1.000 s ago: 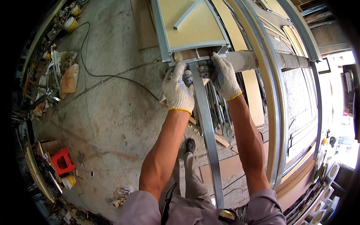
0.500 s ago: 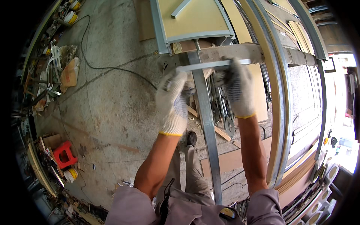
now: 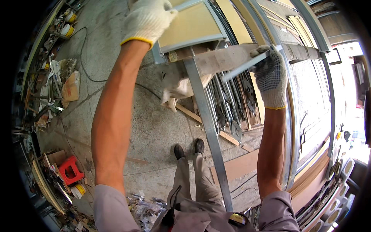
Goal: The person assembles a window frame by inserting metal profiles into a frame structure, applying sealant with a caulking gun, and securing components with a screwdriver. The person repeatedly aligns and fastens parts of the frame.
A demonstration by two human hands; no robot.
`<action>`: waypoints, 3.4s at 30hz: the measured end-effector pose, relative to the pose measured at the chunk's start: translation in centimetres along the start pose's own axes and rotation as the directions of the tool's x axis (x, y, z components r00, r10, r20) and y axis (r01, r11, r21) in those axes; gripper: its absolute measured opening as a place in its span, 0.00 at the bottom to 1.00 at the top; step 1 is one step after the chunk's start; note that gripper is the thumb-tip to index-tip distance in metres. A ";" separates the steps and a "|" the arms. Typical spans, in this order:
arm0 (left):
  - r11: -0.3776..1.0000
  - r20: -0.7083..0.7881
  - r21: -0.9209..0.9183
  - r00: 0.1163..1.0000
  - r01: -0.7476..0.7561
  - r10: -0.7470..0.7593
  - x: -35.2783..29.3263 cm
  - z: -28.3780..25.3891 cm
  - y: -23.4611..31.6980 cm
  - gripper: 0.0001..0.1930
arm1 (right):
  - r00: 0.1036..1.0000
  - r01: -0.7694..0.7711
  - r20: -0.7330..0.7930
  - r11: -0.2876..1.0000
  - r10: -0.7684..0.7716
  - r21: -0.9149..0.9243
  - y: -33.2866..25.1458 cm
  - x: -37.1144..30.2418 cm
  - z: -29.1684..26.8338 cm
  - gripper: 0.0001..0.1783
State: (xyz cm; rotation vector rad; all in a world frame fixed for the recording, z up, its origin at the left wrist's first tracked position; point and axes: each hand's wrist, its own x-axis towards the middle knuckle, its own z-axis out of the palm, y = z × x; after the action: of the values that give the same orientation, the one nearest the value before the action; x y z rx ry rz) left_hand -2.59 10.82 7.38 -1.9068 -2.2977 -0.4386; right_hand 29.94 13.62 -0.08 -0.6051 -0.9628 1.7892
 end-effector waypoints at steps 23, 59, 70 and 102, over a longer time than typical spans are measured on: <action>0.632 -0.284 -0.757 0.955 -0.168 -0.086 -15.6 11.3 4.1 0.19 | 0.816 -0.430 -0.027 0.638 0.578 0.639 11.3 -1.9 4.8 0.06; -0.484 0.563 -0.802 0.715 0.351 -0.414 -14.7 12.4 4.2 0.12 | 0.892 -0.105 -0.344 0.876 0.292 0.471 13.0 -0.1 7.3 0.11; -0.431 0.464 -0.875 0.639 0.221 -0.614 -15.0 12.3 6.8 0.17 | 0.923 -0.127 -0.286 0.905 0.257 0.406 14.1 0.4 6.8 0.11; -0.296 0.251 -0.947 0.869 0.129 -0.426 -5.1 -0.2 -2.0 0.14 | 0.922 -0.222 -0.276 0.955 0.271 0.196 3.8 -8.6 6.8 0.11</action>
State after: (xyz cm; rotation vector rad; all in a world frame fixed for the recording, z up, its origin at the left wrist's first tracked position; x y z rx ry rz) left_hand -3.53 5.69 5.90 -0.9727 -2.0832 -3.2562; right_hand 26.23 2.61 0.44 -0.8971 -0.5457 1.9037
